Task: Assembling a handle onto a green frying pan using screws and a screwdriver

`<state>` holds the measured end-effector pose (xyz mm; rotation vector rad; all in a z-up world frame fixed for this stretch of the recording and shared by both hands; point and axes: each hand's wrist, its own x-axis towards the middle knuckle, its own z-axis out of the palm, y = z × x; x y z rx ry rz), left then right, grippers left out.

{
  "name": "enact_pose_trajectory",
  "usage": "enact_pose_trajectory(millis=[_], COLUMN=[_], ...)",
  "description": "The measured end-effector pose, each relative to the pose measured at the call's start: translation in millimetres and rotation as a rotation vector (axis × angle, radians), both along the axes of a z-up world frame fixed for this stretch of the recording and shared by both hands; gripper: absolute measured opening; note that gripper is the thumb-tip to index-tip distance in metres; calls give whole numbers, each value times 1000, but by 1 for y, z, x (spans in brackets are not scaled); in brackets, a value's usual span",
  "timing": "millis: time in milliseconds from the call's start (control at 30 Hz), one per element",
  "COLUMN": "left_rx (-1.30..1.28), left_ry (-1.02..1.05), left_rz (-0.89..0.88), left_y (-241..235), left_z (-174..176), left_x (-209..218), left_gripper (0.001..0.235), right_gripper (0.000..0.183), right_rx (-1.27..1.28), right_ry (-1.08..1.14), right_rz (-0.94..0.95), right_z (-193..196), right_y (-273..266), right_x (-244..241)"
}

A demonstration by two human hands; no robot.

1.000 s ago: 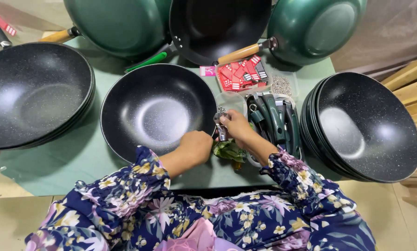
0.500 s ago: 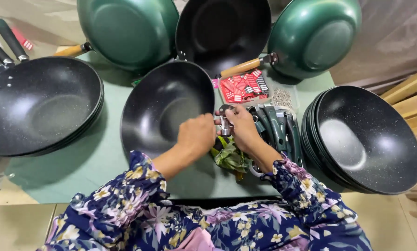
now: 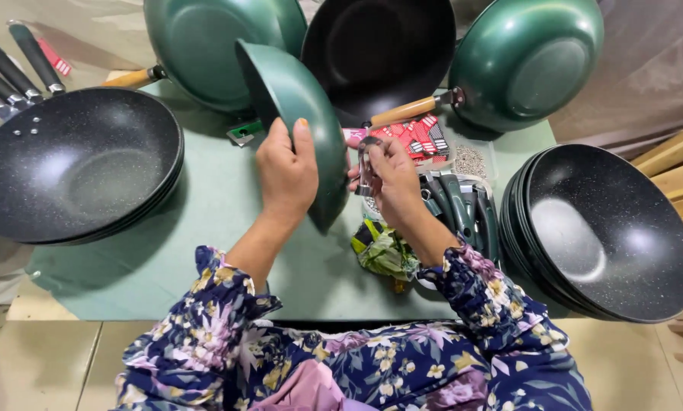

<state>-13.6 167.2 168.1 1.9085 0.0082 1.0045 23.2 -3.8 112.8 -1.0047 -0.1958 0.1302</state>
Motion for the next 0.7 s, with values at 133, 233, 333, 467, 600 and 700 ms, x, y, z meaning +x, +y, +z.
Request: enact_pose_trajectory(millis=[133, 233, 333, 467, 600, 700], left_rx=[-133, -273, -434, -849, -1043, -1197], left_ry=[-30, -62, -99, -22, 27, -42], left_rz=[86, 171, 228, 370, 405, 322], left_y=[6, 9, 15, 12, 17, 5], left_z=[-18, -40, -81, -103, -159, -122], left_x=[0, -4, -8, -24, -30, -45], left_gripper=[32, 29, 24, 22, 34, 33], right_gripper=[20, 20, 17, 14, 11, 12], right_rx=[8, 19, 44, -40, -107, -108], right_ry=[-57, -84, -85, -87, -108, -117], right_rz=[12, 39, 81, 128, 164, 162], right_z=[11, 2, -4, -9, -8, -28], right_y=[9, 12, 16, 23, 25, 25], right_x=[5, 14, 13, 7, 0, 8])
